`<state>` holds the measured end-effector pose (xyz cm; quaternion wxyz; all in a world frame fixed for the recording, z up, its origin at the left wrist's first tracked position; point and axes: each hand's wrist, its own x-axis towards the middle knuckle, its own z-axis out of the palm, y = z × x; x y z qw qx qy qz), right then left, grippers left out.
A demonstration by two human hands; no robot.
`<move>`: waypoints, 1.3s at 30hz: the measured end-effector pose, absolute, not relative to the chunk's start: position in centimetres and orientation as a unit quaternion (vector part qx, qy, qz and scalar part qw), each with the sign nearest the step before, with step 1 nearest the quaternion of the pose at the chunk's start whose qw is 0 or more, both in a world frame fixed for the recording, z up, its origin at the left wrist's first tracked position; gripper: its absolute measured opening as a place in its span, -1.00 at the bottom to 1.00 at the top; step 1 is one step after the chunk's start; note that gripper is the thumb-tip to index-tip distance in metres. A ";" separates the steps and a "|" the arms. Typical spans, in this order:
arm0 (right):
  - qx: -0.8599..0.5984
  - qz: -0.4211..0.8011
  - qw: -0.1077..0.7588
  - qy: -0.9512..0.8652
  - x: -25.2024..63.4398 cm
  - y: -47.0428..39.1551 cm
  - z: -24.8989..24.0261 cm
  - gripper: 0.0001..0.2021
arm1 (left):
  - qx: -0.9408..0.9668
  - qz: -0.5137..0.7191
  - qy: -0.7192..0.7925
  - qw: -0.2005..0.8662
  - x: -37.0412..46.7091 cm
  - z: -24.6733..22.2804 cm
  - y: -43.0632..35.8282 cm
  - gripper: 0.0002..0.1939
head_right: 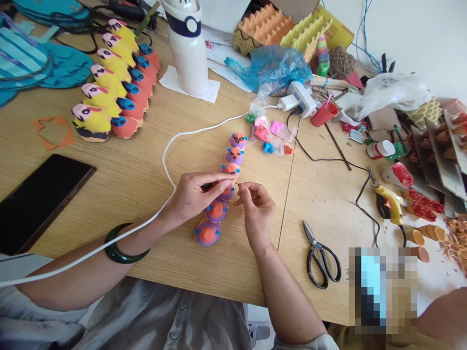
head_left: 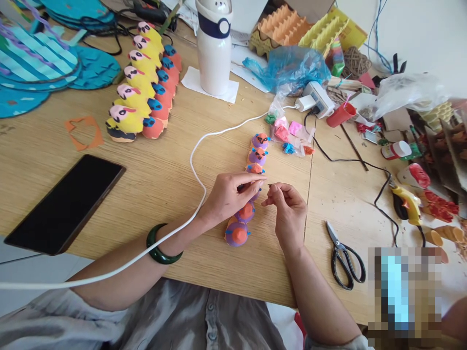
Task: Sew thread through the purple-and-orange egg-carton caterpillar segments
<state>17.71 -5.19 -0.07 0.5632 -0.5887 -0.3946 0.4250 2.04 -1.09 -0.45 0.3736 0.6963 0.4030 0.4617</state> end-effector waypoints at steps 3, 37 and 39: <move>-0.582 0.441 0.567 -0.381 17.6 -5.1 -0.1 -0.77 | 0.668 0.464 0.414 0.408 2.2 -0.4 -1.0 -0.79; -0.557 0.479 0.553 -0.392 17.7 -5.1 -0.4 -0.79 | 0.659 0.451 0.395 0.455 2.4 -0.3 -1.3 -0.78; -0.561 0.471 0.554 -0.395 17.7 -5.1 -0.4 -0.79 | 0.642 0.444 0.411 0.471 2.4 -0.1 -1.3 -0.74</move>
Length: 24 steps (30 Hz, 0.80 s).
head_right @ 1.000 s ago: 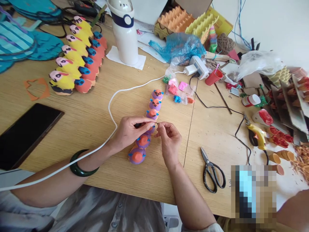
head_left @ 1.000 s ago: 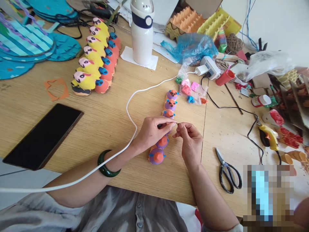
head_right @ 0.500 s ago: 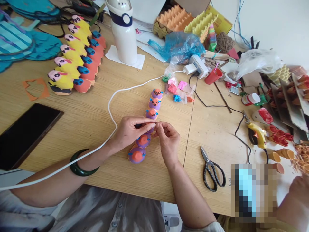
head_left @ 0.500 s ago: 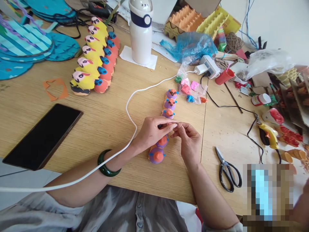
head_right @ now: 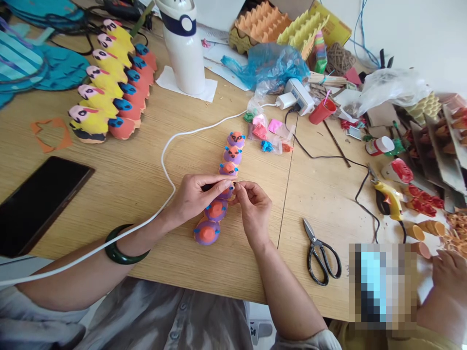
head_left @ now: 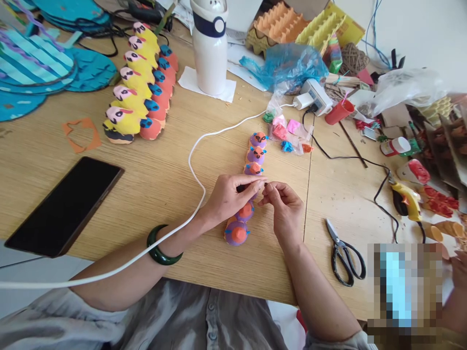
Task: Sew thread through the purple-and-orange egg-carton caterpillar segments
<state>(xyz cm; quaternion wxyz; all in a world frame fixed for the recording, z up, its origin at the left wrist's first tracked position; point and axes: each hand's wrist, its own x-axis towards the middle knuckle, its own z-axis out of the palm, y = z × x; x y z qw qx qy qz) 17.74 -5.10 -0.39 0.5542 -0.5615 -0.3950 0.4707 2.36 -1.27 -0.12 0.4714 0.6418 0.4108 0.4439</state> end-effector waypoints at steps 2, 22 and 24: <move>-0.567 0.465 0.553 -0.396 17.8 -5.1 -0.4 -0.78 | 0.629 0.441 0.428 0.476 2.3 0.0 -1.2 -0.72; -0.545 0.534 0.537 -0.359 17.7 -4.9 -0.2 -0.74 | 0.667 0.424 0.416 0.449 2.1 -0.3 -0.9 -0.80; -0.542 0.540 0.535 -0.358 17.7 -4.9 -0.1 -0.76 | 0.664 0.432 0.419 0.444 2.1 -0.4 -0.9 -0.82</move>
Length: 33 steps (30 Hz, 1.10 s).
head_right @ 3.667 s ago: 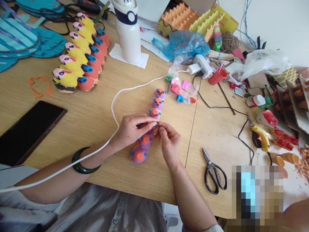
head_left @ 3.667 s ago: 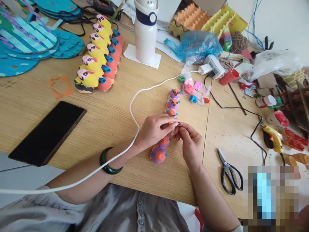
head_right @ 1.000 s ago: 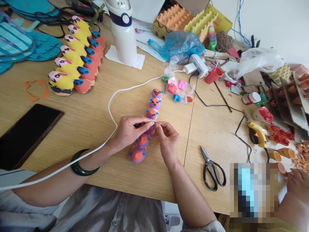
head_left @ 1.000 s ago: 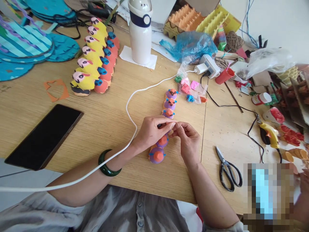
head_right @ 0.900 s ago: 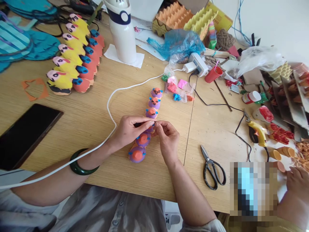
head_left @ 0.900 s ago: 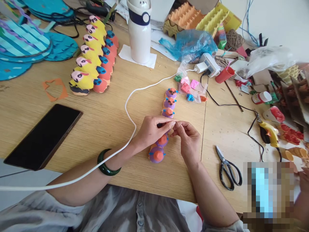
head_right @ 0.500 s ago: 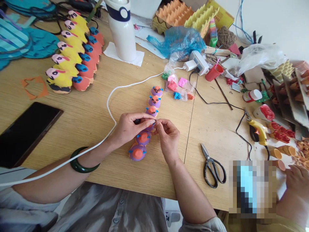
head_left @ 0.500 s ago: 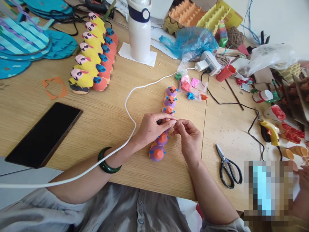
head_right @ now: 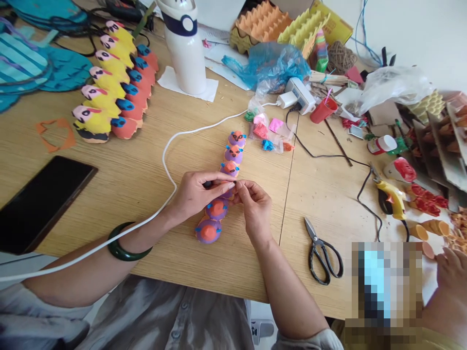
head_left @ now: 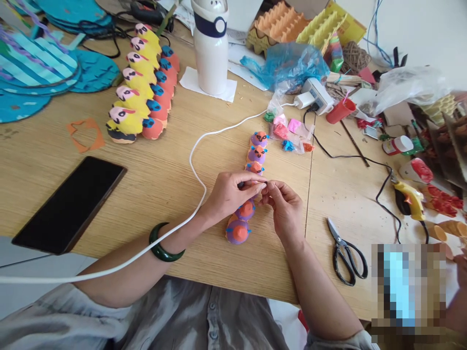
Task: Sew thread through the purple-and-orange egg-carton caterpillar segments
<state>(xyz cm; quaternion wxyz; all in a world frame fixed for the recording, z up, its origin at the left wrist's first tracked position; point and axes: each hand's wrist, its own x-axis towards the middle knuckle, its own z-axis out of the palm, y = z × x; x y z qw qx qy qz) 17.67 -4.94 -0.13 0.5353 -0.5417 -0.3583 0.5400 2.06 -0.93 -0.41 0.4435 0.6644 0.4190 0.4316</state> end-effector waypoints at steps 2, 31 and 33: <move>-0.536 0.546 0.535 -0.358 17.6 -5.0 -0.1 -0.77 | 0.663 0.442 0.422 0.432 2.1 -0.5 -1.0 -0.84; -0.537 0.424 0.571 -0.454 17.4 -5.7 0.0 -0.83 | 0.466 0.429 0.407 0.658 2.4 0.2 -0.7 -0.73; -0.525 0.409 0.576 -0.475 17.4 -5.8 0.1 -0.82 | 0.459 0.418 0.403 0.672 2.3 0.1 -0.8 -0.71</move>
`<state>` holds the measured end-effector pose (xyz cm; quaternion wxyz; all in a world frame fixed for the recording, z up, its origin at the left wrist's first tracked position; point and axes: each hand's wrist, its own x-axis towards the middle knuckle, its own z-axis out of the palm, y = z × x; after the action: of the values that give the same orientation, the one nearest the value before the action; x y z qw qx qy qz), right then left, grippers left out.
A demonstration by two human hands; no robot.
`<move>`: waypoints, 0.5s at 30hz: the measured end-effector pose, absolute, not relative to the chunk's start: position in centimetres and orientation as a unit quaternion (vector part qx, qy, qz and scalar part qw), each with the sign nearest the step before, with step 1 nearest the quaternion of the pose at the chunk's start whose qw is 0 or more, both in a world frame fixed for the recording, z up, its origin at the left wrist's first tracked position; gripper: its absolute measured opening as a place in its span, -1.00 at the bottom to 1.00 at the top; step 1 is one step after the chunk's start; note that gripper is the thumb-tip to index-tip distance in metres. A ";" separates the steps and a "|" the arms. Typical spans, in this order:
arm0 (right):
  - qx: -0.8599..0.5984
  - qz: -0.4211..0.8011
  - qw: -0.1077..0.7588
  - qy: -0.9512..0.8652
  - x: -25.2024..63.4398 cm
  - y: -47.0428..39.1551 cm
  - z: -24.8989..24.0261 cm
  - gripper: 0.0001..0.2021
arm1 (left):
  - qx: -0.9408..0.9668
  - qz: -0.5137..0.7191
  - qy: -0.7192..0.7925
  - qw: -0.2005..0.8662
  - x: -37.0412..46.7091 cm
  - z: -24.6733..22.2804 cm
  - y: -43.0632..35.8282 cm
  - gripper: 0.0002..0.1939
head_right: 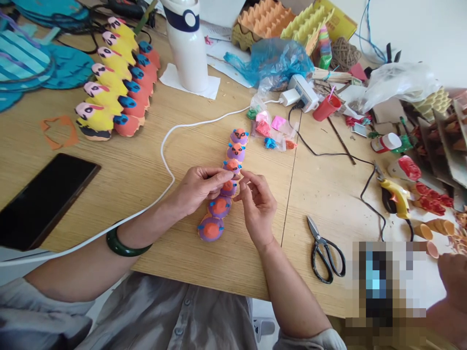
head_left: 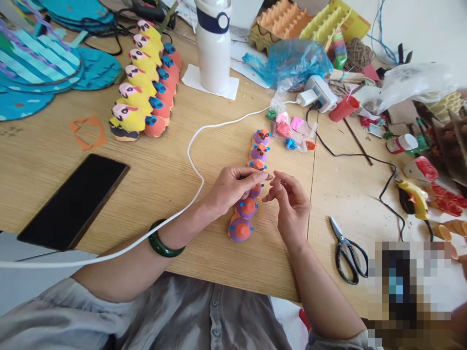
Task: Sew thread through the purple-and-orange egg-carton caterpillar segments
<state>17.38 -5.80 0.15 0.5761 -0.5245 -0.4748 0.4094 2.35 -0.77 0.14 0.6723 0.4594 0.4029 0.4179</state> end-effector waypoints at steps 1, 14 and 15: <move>-0.520 0.403 0.575 -0.487 17.4 -5.8 0.2 -0.81 | 0.462 0.412 0.401 0.675 2.3 0.1 -0.8 -0.71; -0.551 0.249 0.531 -0.594 18.1 -5.9 -0.3 -0.90 | 0.636 0.393 0.395 0.534 1.9 0.5 -1.2 -0.52; -0.558 0.251 0.528 -0.588 18.1 -5.9 -0.2 -0.84 | 0.637 0.397 0.399 0.527 1.9 0.5 -1.2 -0.52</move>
<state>18.09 -5.93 -0.22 0.5285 -0.5579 -0.5884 0.2514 1.89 -1.17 0.54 0.5267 0.6369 0.3992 0.3970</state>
